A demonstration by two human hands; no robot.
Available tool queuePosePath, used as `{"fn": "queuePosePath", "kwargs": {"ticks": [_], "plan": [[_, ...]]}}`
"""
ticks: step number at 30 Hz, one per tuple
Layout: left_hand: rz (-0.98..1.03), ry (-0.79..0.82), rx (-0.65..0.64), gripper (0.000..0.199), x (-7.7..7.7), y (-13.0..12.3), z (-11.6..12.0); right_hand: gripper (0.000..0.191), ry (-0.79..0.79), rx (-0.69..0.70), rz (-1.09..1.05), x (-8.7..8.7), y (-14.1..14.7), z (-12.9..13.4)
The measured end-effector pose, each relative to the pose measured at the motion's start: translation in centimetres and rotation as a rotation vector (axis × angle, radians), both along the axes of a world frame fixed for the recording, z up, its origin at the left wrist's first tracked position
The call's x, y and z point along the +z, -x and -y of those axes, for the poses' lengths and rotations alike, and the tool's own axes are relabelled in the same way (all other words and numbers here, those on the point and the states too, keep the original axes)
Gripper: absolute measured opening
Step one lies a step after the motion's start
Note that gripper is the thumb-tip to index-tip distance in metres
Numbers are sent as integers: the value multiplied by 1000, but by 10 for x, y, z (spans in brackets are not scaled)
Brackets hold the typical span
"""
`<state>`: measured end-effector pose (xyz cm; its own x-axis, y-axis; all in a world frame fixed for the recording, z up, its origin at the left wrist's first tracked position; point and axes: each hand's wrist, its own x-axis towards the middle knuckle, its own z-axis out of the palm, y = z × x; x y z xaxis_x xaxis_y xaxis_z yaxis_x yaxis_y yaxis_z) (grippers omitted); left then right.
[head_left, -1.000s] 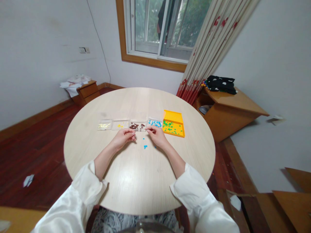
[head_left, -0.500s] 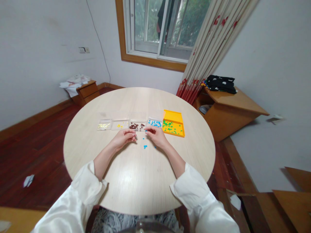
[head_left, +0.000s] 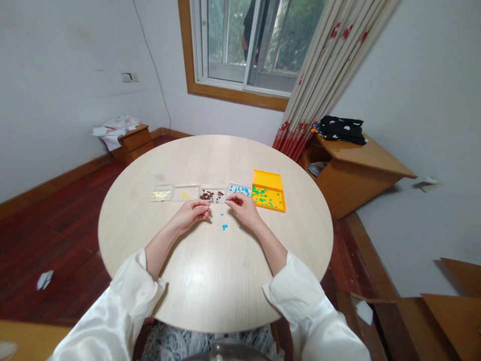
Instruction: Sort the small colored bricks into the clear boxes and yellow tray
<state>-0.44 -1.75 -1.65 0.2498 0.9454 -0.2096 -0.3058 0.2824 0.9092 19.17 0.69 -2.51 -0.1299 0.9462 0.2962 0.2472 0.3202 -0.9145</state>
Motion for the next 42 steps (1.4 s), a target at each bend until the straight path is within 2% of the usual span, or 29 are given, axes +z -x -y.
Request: {"fn": "queuePosePath", "kwargs": {"ticks": [6, 10, 18, 25, 30, 35, 42], "plan": [[-11, -2, -38, 21, -3, 1, -1, 25, -21, -150, -67, 4, -16, -9], [50, 23, -61, 20, -1, 1, 0, 28, -29, -230, -97, 5, -28, -14], [183, 121, -98, 18, 1, 1, 1, 18, -195, -381, 105, 1, -42, -17], [225, 169, -112, 17, 2, 3, 1, 22, -217, -435, 188, -8, -44, -24], [282, 225, -83, 19, 1, 3, -1, 24, -147, -444, 105, -9, -44, -26], [312, 266, -81, 31, 1, 3, -2, 21, -51, -387, -22, -5, -41, -22], [307, 266, -107, 32, -1, 5, -2, 15, -53, -294, -56, -4, -35, -20]]}}
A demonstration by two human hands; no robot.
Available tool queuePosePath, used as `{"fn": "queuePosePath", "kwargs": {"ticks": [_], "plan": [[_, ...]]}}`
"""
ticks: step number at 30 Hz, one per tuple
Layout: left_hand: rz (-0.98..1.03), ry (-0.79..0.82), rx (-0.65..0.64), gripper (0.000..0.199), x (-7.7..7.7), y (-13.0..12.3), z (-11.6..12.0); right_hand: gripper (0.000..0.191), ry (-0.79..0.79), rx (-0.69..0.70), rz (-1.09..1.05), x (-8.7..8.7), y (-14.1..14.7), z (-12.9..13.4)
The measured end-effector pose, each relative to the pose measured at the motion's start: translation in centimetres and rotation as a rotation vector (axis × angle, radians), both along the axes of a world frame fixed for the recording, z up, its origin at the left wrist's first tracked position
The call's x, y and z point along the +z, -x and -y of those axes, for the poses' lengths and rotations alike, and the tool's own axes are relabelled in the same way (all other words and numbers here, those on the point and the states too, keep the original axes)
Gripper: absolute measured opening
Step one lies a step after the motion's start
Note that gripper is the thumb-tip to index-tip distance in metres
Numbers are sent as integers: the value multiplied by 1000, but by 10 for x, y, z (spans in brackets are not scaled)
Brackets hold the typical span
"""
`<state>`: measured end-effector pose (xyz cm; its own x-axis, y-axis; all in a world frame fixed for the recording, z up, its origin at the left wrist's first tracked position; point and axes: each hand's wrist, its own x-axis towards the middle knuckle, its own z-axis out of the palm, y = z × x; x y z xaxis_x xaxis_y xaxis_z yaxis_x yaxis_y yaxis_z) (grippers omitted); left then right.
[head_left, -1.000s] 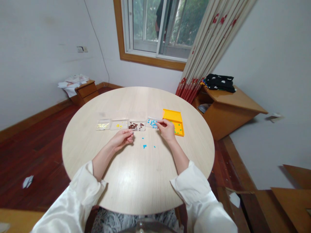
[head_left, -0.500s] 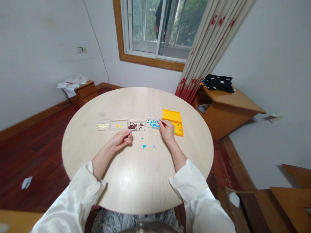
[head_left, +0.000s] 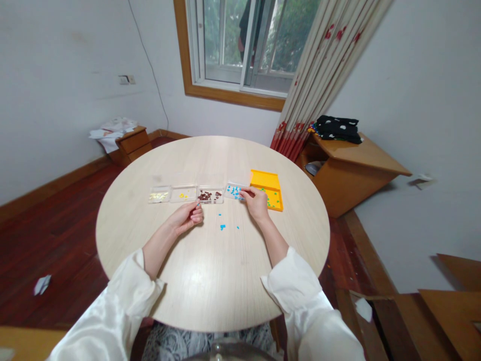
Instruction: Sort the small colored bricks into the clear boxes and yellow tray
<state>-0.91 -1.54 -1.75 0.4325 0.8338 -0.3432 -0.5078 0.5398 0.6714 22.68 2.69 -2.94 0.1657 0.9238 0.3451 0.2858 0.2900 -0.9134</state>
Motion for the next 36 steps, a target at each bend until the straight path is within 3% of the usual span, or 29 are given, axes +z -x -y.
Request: {"fn": "queuePosePath", "kwargs": {"ticks": [8, 21, 27, 36], "plan": [[-12, 1, 32, 29, -1, 0, -2, 26, 61, 145, -238, -5, 8, -3], [-5, -1, 83, 26, 2, 0, -1, 36, 94, 172, -225, -3, 11, 2], [-16, -4, 109, 27, 4, -2, -1, 20, 54, 175, -126, 2, 11, 6], [-8, 9, 71, 33, 7, -3, 0, 11, -18, 134, -2, 7, 11, 10]]}}
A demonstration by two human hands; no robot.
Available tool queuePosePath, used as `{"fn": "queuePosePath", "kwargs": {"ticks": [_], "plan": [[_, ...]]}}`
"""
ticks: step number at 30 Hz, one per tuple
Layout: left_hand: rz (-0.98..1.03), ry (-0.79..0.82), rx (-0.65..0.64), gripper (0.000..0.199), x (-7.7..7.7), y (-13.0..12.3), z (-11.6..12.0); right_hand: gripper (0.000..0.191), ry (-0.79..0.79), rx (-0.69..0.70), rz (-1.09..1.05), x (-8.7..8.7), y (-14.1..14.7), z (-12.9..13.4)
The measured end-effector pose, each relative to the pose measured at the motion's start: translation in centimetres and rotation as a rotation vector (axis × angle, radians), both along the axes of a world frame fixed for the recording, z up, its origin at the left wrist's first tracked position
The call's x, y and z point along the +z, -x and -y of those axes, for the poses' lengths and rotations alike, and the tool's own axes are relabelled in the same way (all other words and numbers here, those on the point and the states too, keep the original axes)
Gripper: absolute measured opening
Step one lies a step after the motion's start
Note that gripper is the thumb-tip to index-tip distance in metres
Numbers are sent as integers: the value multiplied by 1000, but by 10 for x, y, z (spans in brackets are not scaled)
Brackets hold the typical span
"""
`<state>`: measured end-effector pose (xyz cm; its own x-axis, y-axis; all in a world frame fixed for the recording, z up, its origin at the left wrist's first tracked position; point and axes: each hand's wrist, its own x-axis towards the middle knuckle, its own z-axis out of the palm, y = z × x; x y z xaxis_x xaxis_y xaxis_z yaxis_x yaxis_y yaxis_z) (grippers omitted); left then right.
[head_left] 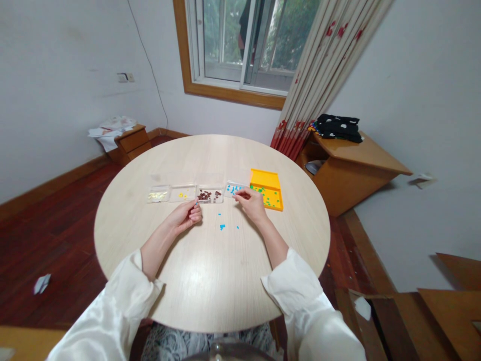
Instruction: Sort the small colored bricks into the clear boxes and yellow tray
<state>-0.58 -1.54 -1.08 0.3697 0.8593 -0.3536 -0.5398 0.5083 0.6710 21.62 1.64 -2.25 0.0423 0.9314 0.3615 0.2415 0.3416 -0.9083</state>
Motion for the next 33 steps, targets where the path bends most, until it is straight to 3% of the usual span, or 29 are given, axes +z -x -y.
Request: {"fn": "queuePosePath", "kwargs": {"ticks": [6, 11, 22, 29, 33], "plan": [[25, 47, 44, 36, 4, -1, 1, 11, 29, -1, 4, -1, 0, -1], [36, 85, 72, 37, 5, -2, 0, 23, 85, 9, -56, -5, 0, -3], [38, 8, 27, 27, -3, 2, -1, 29, 108, 73, -178, -10, 1, -6], [53, 17, 42, 24, -3, 2, 0, 18, 58, 30, -53, -6, 0, -4], [45, 13, 73, 22, 2, 1, 3, 22, 9, -20, 62, -4, -2, -3]]}}
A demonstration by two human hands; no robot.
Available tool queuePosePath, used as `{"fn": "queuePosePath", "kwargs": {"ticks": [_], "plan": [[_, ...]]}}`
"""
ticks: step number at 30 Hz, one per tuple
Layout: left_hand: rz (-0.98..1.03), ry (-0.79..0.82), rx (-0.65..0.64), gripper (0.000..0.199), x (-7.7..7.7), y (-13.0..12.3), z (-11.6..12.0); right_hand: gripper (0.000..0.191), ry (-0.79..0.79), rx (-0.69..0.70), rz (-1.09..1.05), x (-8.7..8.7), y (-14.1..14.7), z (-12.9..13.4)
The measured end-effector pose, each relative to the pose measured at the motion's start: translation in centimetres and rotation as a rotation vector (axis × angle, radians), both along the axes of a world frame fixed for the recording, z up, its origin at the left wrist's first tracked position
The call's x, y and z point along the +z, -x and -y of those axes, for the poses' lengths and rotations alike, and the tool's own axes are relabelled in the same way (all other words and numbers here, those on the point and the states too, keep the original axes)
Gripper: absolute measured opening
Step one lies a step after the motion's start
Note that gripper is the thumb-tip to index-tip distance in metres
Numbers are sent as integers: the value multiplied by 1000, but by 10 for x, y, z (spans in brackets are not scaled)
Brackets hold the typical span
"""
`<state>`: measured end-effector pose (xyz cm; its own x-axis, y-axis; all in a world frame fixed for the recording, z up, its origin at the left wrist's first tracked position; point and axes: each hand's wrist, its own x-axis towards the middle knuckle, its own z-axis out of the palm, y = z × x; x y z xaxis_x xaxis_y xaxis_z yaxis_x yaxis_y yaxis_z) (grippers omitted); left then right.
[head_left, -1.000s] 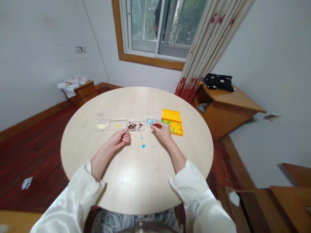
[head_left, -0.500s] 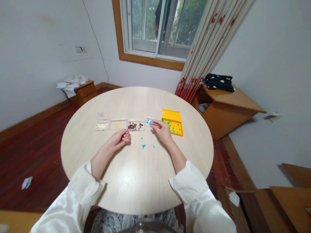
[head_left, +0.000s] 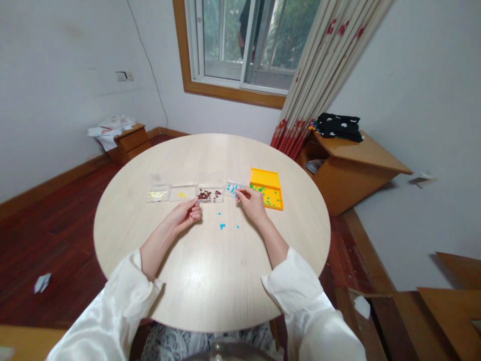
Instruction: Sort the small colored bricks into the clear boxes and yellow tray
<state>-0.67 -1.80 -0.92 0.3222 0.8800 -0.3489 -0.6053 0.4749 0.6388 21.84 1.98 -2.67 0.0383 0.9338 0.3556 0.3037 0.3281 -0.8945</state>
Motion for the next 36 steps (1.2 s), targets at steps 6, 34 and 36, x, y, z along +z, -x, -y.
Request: {"fn": "queuePosePath", "kwargs": {"ticks": [6, 34, 36], "plan": [[-43, -1, 20, 15, 8, -1, 4, 23, -76, -77, 90, 1, -3, -1], [-213, -146, -113, 13, -11, -2, -2, 21, -80, 331, 190, 7, 46, 35], [-214, -142, -127, 12, -12, -3, -2, 21, -71, 339, 200, 7, 46, 36]]}}
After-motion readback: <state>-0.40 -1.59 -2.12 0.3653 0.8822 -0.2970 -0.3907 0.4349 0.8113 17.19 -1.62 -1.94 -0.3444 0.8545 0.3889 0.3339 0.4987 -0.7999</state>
